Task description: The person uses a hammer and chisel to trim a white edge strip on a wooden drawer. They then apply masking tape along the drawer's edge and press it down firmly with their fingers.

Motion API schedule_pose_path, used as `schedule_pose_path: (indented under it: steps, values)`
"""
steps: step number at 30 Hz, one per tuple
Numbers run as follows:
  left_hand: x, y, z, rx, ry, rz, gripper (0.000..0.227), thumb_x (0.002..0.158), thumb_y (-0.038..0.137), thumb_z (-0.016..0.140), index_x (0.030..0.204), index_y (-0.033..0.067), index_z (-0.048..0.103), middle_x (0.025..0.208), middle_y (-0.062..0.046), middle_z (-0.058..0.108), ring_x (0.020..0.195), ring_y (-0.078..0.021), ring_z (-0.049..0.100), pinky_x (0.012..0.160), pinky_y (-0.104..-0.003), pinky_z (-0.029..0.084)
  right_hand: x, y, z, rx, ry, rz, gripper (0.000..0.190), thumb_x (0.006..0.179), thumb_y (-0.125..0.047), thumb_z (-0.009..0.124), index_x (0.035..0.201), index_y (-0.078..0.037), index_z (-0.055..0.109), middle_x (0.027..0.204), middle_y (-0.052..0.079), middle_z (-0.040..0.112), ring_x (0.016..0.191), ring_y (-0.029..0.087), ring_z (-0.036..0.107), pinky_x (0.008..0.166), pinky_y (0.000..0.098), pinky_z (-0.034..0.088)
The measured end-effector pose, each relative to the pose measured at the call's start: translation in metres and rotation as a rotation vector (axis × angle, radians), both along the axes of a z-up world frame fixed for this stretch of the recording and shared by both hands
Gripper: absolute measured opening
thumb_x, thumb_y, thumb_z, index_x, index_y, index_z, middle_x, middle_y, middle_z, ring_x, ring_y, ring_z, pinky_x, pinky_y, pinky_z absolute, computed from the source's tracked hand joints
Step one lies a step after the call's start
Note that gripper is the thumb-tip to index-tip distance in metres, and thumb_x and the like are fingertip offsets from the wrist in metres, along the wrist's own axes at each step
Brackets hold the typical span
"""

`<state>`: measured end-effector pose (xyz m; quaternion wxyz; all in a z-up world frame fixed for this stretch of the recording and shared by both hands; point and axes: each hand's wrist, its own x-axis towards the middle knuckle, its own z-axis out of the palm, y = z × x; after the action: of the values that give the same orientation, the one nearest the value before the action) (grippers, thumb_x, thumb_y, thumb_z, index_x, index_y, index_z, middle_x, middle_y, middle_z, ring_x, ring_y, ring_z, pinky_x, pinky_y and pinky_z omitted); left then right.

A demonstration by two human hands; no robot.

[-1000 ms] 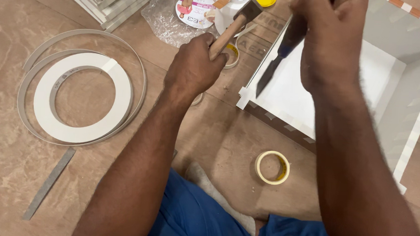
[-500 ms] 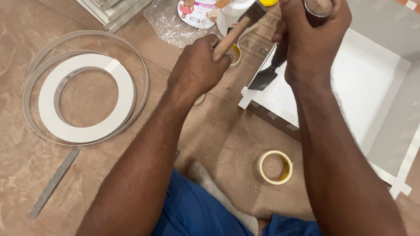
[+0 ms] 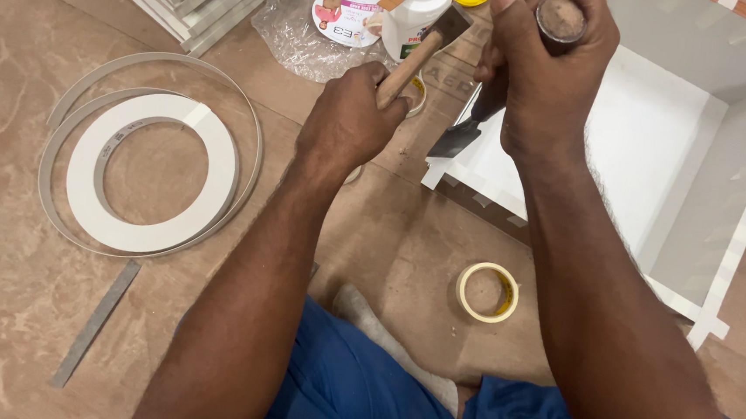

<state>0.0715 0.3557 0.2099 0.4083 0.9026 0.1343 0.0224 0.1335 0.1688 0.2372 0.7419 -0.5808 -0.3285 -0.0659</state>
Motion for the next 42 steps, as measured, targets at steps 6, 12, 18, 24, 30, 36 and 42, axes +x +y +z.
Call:
schedule_pose_path:
  steps: [6, 12, 18, 24, 30, 36, 42]
  values:
    - [0.000, 0.002, 0.001, 0.007, 0.005, -0.005, 0.036, 0.086, 0.032, 0.074, 0.109, 0.0052, 0.070, 0.089, -0.019, 0.076, 0.084, -0.0316, 0.076, 0.077, -0.047, 0.056, -0.002, -0.005, 0.001, 0.007, 0.041, 0.028, 0.026, 0.116, -0.006, 0.069, 0.096, -0.003, 0.053, 0.071, 0.008, 0.060, 0.059, 0.015, 0.061, 0.057, 0.0285, 0.053]
    - [-0.001, 0.002, 0.000, 0.002, 0.006, -0.008, 0.034, 0.086, 0.031, 0.073, 0.109, 0.0053, 0.070, 0.089, -0.018, 0.076, 0.083, -0.0314, 0.076, 0.077, -0.047, 0.056, 0.000, -0.009, 0.002, 0.011, 0.043, 0.080, 0.026, 0.116, -0.006, 0.069, 0.096, -0.003, 0.053, 0.071, 0.009, 0.060, 0.059, 0.016, 0.061, 0.058, 0.0296, 0.055]
    - [0.001, 0.003, -0.002, 0.021, -0.010, -0.022, 0.033, 0.087, 0.031, 0.073, 0.106, 0.0038, 0.071, 0.088, -0.020, 0.075, 0.085, -0.0327, 0.075, 0.078, -0.047, 0.056, 0.002, -0.012, 0.001, 0.028, 0.053, 0.106, 0.026, 0.115, -0.006, 0.069, 0.095, -0.003, 0.054, 0.070, 0.009, 0.058, 0.058, 0.016, 0.060, 0.058, 0.0300, 0.054]
    - [-0.001, -0.003, 0.009, -0.089, 0.108, -0.058, 0.032, 0.086, 0.031, 0.071, 0.106, 0.0068, 0.072, 0.085, -0.016, 0.077, 0.081, -0.0310, 0.079, 0.076, -0.044, 0.059, 0.003, -0.014, 0.003, 0.018, 0.068, 0.142, 0.025, 0.113, -0.006, 0.070, 0.093, -0.003, 0.054, 0.070, 0.009, 0.059, 0.058, 0.016, 0.061, 0.056, 0.0298, 0.054]
    - [0.003, -0.015, -0.023, 0.042, 0.202, -0.030, 0.048, 0.079, 0.034, 0.077, 0.119, 0.0109, 0.066, 0.103, -0.016, 0.073, 0.096, -0.0335, 0.072, 0.085, -0.048, 0.054, 0.001, -0.016, 0.003, -0.079, 0.154, 0.160, 0.019, 0.108, -0.006, 0.072, 0.095, -0.005, 0.057, 0.076, 0.008, 0.064, 0.065, 0.015, 0.064, 0.063, 0.0293, 0.057]
    - [-0.004, 0.007, -0.140, 0.186, 0.206, -0.126, 0.042, 0.091, 0.020, 0.065, 0.126, 0.0001, 0.056, 0.120, -0.027, 0.066, 0.112, -0.0416, 0.065, 0.097, -0.051, 0.051, -0.005, -0.017, -0.008, -0.111, 0.212, 0.148, 0.018, 0.104, -0.006, 0.072, 0.094, -0.005, 0.057, 0.074, 0.006, 0.063, 0.065, 0.015, 0.062, 0.062, 0.0300, 0.054]
    - [-0.014, 0.003, -0.213, 0.167, 0.270, -0.088, 0.041, 0.092, 0.010, 0.059, 0.131, 0.0010, 0.053, 0.136, -0.030, 0.051, 0.123, -0.0469, 0.055, 0.104, -0.050, 0.047, -0.005, -0.015, -0.007, -0.144, 0.206, 0.177, 0.018, 0.102, -0.004, 0.071, 0.093, -0.006, 0.056, 0.072, 0.005, 0.061, 0.062, 0.014, 0.061, 0.057, 0.0292, 0.051]
